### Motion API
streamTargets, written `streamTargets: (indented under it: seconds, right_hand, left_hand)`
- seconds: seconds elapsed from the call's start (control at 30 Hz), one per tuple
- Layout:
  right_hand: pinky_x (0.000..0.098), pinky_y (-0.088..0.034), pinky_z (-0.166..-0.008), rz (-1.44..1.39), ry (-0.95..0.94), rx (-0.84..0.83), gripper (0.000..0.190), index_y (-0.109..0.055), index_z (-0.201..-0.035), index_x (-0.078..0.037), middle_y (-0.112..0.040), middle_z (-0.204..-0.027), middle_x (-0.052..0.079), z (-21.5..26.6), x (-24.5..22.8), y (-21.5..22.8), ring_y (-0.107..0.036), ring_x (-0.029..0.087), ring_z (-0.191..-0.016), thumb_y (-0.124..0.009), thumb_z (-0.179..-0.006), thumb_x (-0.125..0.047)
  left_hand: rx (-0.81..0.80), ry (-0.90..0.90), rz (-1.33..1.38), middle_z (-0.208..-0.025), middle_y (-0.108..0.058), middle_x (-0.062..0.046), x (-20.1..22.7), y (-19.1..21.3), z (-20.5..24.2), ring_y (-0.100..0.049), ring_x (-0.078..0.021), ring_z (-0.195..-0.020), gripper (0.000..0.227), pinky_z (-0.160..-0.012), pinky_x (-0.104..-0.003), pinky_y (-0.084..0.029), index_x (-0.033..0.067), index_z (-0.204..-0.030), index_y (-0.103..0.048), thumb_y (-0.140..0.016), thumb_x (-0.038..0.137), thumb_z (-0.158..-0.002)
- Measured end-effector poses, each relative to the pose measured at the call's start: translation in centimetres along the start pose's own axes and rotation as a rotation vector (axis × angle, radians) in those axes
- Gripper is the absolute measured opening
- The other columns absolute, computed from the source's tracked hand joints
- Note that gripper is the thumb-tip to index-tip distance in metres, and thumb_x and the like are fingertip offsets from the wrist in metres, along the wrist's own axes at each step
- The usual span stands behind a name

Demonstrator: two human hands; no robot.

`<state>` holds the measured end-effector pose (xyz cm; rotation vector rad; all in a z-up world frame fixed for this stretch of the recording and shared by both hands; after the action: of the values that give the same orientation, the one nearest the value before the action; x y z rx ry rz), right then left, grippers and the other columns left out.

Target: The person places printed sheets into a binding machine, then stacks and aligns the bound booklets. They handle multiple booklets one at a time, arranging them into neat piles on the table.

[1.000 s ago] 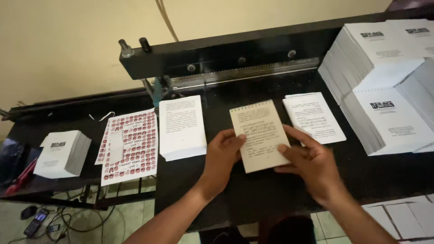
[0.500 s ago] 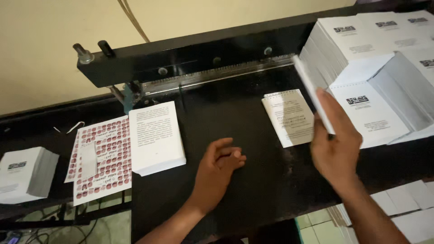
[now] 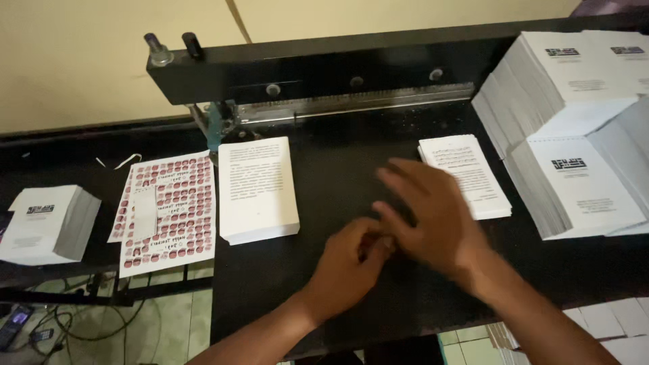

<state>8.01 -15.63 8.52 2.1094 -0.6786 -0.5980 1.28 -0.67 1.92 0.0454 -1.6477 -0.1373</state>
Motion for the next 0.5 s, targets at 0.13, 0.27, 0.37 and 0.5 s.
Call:
streamTargets:
  seconds: [0.13,0.27,0.37,0.5]
  right_hand:
    - [0.0492,-0.047,-0.105,-0.163,0.282,0.044,0.038,-0.065,-0.131,-0.008,-0.065,-0.136,0.016,-2.4,-5.6,-1.3,-0.064,0.036,-0.124,-0.071,-0.098,-0.026]
    - [0.0536,-0.05,-0.104,-0.25,0.403,0.044,0.033,-0.066,-0.129,-0.007,-0.065,-0.135,0.015,-3.4,-7.1,-2.3,-0.064,0.038,-0.123,-0.073,-0.1,-0.02]
    - [0.0484,-0.046,-0.105,-0.291,0.294,-0.03,0.041,-0.064,-0.132,-0.014,-0.064,-0.14,0.011,-2.6,-5.3,-2.5,-0.063,0.034,-0.126,-0.075,-0.097,-0.031]
    - [0.0406,-0.048,-0.107,-0.324,0.083,-0.03,0.041,-0.068,-0.132,-0.013,-0.07,-0.132,0.01,-1.9,-0.7,-0.7,-0.066,0.027,-0.122,-0.072,-0.095,-0.03]
  left_hand:
    - [-0.025,-0.366,-0.515,-0.108,-0.062,-0.02,-6.4,-0.8,0.3,-0.055,-0.0353,-0.097,0.025,-0.085,-0.048,-0.041,0.0015,-0.115,-0.056,-0.058,0.011,-0.092]
    - [-0.078,-0.306,-0.456,-0.151,-0.042,-0.026,-4.7,0.3,1.2,-0.041,-0.0382,-0.142,0.063,-0.113,-0.051,-0.037,0.0015,-0.154,-0.03,-0.057,0.013,-0.098]
    - [-0.138,-0.429,-0.275,-0.122,-0.067,-0.023,-1.8,-0.2,0.0,-0.063,-0.0349,-0.113,0.036,-0.101,-0.044,-0.048,-0.0018,-0.122,-0.062,-0.052,-0.002,-0.088]
    - [-0.089,-0.309,-0.22,-0.105,-0.073,-0.022,0.2,0.2,0.0,-0.07,-0.0397,-0.095,0.015,-0.079,-0.047,-0.052,0.0015,-0.105,-0.064,-0.057,0.011,-0.095]
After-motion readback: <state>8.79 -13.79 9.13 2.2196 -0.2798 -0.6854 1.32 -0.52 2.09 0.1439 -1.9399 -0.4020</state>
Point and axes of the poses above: each hand's wrist, its own z-axis away from the middle knuckle, its own y-axis out of the back of the hand, x = y × z, the point moved 2 cm from there along -z, towards the middle knuckle
